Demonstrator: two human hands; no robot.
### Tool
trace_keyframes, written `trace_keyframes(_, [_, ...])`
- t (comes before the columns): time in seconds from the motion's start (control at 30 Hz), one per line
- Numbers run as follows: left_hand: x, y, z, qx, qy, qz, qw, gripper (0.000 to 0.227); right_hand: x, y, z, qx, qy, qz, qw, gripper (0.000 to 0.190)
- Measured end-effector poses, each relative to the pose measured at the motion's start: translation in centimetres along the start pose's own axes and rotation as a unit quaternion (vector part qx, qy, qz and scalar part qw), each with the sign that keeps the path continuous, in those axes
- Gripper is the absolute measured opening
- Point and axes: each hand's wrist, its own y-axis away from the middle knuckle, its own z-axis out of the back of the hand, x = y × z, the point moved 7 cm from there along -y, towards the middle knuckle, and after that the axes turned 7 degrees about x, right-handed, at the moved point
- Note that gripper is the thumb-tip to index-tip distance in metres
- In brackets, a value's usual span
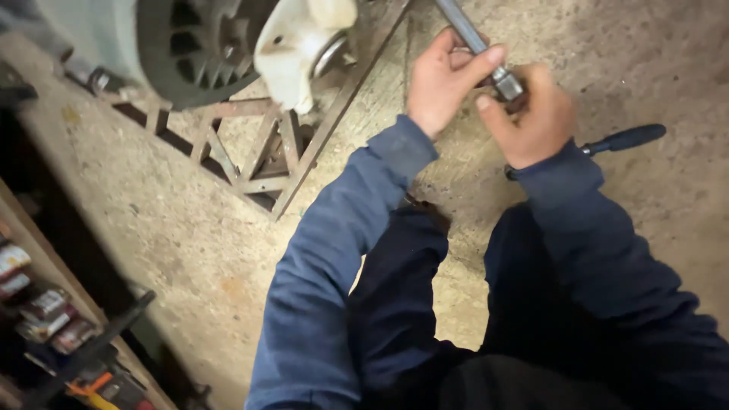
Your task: The person kneels on the workshop floor and uses a socket wrench with an extension bar to loosen bolts on an electric motor mounted on a metal stand. They reposition the wrench repeatedly on the bolts, then lift the motor's round fan cover aside and pick up a loose bolt from the floor.
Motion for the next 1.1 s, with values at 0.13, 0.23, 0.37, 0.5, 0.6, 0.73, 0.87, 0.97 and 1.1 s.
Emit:
trace_keyframes(0.13, [-0.9,0.5,0.7,-0.074,-0.019,0.102,0.992,0.05,-3.1,2.1,-2.2,0.001,0.026,-0.038,0.999,0.067])
trace_keyframes(0.23, [-3.4,0.5,-0.5,0.032,0.024,-0.007,0.999,0.053,-8.9,4.1,-5.7,0.014,-0.413,-0.298,0.86,0.063])
trace_keyframes(0.37, [-2.8,0.8,-1.1,0.1,0.048,-0.012,0.994,0.06,-7.4,3.5,-5.9,0.11,-0.565,-0.238,0.782,0.07])
trace_keyframes(0.5, [0.9,0.2,1.2,-0.034,-0.063,0.029,0.997,0.054,-1.3,1.5,-0.8,-0.008,-0.016,0.03,0.999,0.072])
trace_keyframes(0.6, [0.3,0.0,1.3,-0.045,-0.09,0.072,0.992,0.055,-5.4,2.4,-3.3,0.037,-0.138,-0.09,0.986,0.065])
trace_keyframes(0.73, [-1.3,0.5,-0.5,0.087,0.016,-0.03,0.996,0.061,-4.0,2.4,-7.3,0.128,-0.821,-0.23,0.507,0.048])
trace_keyframes(0.87, [0.1,0.7,-0.6,0.078,0.016,-0.05,0.996,0.045,-4.9,2.0,-4.3,0.055,-0.387,-0.169,0.905,0.06])
trace_keyframes(0.97, [1.4,0.5,0.2,0.013,-0.023,-0.049,0.998,0.043,-2.7,2.0,-3.0,0.026,-0.113,-0.027,0.993,0.063])
trace_keyframes(1.1, [0.7,0.3,0.5,0.033,-0.026,-0.091,0.995,0.033,-7.8,4.8,-6.7,0.085,-0.375,-0.286,0.878,0.066])
